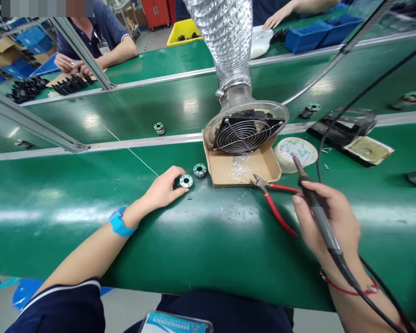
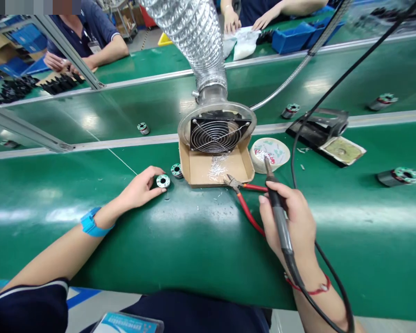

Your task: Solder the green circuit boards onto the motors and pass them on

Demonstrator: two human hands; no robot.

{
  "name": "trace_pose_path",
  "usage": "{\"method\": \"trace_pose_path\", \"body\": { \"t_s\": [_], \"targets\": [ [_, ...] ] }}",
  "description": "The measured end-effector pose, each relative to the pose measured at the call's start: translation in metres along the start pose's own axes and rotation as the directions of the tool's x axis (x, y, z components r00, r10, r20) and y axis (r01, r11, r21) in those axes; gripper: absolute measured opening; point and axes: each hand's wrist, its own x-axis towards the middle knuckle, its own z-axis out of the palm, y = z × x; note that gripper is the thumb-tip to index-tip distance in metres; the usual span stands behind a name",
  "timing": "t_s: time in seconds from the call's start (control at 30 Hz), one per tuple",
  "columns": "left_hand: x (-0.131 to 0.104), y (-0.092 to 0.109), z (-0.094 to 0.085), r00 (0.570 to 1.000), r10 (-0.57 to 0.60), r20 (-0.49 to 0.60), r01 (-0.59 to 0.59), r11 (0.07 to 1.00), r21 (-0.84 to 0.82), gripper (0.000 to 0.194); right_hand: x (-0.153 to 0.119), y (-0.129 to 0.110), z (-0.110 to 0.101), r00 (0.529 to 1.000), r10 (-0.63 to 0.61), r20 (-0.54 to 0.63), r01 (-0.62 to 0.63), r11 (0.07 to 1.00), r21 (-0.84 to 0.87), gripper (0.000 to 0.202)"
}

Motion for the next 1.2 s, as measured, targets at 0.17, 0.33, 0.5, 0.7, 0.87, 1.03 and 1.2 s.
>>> {"method": "trace_pose_path", "body": {
  "t_s": [0.17, 0.33, 0.5, 0.7, 0.87, 1.03, 1.2],
  "targets": [
    [-0.022, 0.037, 0.021, 0.997, -0.057, 0.055, 0.069, 0.966, -0.251, 0.05, -0.017, -0.026, -0.012, 0.999, 0.023, 0.033, -0.029, 0.981, 0.194, 0.033],
    [-0.022, 0.077, 0.04, 0.984, 0.088, 0.157, -0.01, 0.898, -0.439, 0.047, -0.023, -0.048, -0.01, 0.955, -0.025, 0.296, -0.113, 0.891, 0.44, 0.04],
    [-0.011, 0.091, 0.059, 0.974, 0.142, 0.175, -0.019, 0.825, -0.565, 0.045, -0.013, -0.069, -0.002, 0.928, -0.094, 0.361, -0.08, 0.894, 0.44, 0.031],
    [-0.011, 0.093, 0.068, 0.971, 0.155, 0.182, -0.017, 0.805, -0.593, 0.052, -0.017, -0.074, 0.013, 0.956, -0.112, 0.273, -0.026, 0.89, 0.456, 0.039],
    [-0.015, 0.094, 0.065, 0.981, 0.131, 0.143, -0.023, 0.812, -0.583, 0.053, -0.016, -0.073, 0.011, 0.945, -0.082, 0.318, -0.103, 0.846, 0.523, 0.042],
    [-0.02, 0.1, 0.056, 0.968, 0.214, 0.132, -0.116, 0.846, -0.521, 0.05, -0.006, -0.076, -0.002, 0.922, -0.036, 0.386, -0.217, 0.776, 0.592, 0.044],
    [-0.023, 0.103, 0.052, 0.949, 0.298, 0.106, -0.195, 0.817, -0.543, 0.05, 0.004, -0.082, -0.012, 0.88, -0.072, 0.469, -0.233, 0.795, 0.56, 0.044]
  ]
}}
